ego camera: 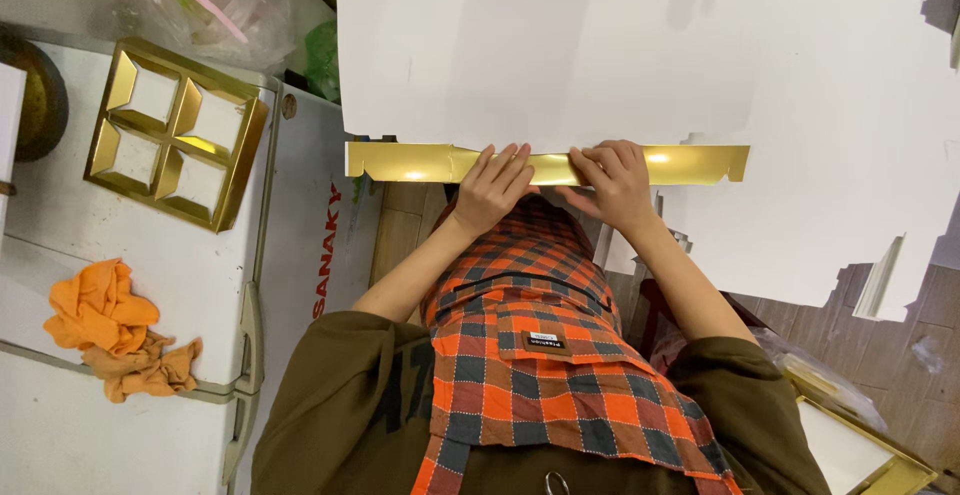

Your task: The person assembles a gold-colored divided tray by applying adhesive tape to the internal dividers. They then handle a white cardboard sheet, placing it over the tray and folding the edges to fit the structure.

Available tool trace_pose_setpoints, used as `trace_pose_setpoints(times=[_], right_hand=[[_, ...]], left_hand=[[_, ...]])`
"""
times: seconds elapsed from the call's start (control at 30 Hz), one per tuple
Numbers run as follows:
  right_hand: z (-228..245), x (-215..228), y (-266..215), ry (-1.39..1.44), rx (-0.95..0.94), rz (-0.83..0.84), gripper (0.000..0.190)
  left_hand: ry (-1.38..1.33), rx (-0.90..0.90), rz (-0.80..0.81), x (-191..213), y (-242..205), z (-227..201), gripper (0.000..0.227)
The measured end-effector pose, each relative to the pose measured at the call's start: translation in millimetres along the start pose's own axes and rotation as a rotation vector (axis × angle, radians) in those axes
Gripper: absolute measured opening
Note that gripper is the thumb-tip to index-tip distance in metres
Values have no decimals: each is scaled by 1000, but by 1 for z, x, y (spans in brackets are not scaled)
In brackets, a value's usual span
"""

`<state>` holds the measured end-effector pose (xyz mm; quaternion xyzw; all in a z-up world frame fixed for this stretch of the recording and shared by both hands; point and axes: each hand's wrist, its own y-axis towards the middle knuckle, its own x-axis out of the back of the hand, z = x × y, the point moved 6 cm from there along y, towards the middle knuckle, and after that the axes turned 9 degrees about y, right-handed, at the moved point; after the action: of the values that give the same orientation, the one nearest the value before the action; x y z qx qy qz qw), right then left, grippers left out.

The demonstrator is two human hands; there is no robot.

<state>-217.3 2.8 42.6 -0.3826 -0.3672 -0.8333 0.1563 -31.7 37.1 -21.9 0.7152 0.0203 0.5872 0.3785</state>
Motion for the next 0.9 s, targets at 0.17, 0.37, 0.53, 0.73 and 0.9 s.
trace_pose_setpoints(times=[0.17,0.37,0.53,0.73,0.9], right_hand=[[3,-13,-9,-41,16,24,50],[5,-20,-14,-136,42,-9,38],[13,-22,-11,-163,37,-32,35],[15,-26,-13,-167,-31,-30,38],[10,-27,-14,-137,-91,32,46]], left_hand=[[25,9,7,-6,-9,0,36],[-130,-19,90,-4,-6,21,56],[-114,26,117,19,-10,56,61],[112,0,72,5,-31,50,44],[120,53,56,0,-31,50,38]])
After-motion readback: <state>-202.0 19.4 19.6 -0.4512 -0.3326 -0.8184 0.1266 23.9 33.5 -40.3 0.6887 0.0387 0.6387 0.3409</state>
